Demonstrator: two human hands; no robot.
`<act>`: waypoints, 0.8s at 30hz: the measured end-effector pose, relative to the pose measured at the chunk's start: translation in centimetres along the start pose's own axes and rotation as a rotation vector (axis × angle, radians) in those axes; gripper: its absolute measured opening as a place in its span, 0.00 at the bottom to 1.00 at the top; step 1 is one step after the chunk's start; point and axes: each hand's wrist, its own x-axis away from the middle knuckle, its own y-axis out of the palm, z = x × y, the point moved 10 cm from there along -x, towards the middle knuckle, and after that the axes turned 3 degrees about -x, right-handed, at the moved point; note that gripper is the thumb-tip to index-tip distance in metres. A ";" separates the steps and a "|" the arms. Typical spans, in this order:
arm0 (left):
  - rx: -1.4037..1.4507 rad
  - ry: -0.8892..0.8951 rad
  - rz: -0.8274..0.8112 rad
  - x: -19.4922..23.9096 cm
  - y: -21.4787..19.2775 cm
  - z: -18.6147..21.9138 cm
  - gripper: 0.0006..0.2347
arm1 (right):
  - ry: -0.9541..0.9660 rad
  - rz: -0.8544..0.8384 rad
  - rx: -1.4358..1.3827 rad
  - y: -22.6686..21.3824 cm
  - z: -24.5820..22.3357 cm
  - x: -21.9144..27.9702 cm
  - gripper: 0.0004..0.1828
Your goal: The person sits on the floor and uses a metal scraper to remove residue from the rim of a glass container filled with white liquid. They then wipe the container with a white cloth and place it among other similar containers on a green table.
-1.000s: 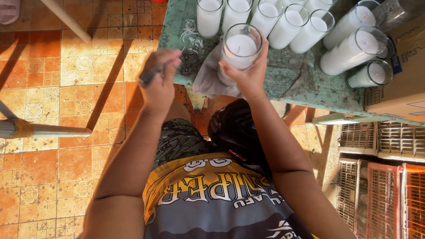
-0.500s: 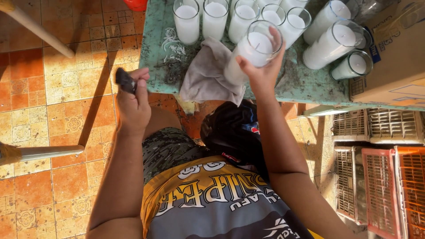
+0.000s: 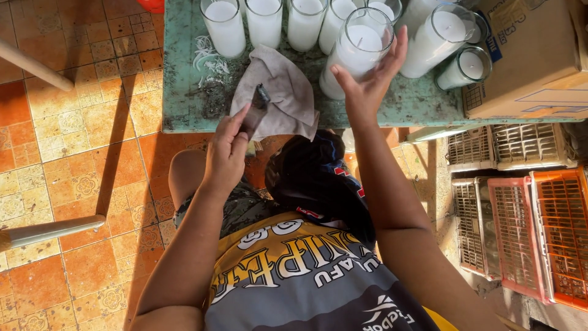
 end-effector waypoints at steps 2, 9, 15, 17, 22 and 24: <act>0.021 -0.024 0.033 -0.2 0.3 1.1 0.17 | -0.074 0.116 0.065 -1.5 -2.6 1.7 0.57; 0.019 0.153 -0.005 0.1 4.3 5.8 0.07 | 0.308 -0.200 -0.391 -0.5 -2.5 11.9 0.30; 0.040 0.216 -0.007 -0.1 4.8 6.5 0.09 | 0.399 0.185 -0.510 -11.6 -1.2 9.2 0.10; 0.072 0.205 0.063 -0.3 2.8 4.2 0.09 | 0.091 0.197 -0.255 -18.8 -4.8 4.4 0.12; -0.035 0.053 0.269 0.8 -3.4 0.5 0.05 | -0.203 -0.042 0.245 -15.2 -9.4 1.1 0.17; -0.070 0.009 0.318 1.4 -4.6 -1.0 0.05 | -0.265 -0.091 0.330 -12.8 -7.6 2.1 0.20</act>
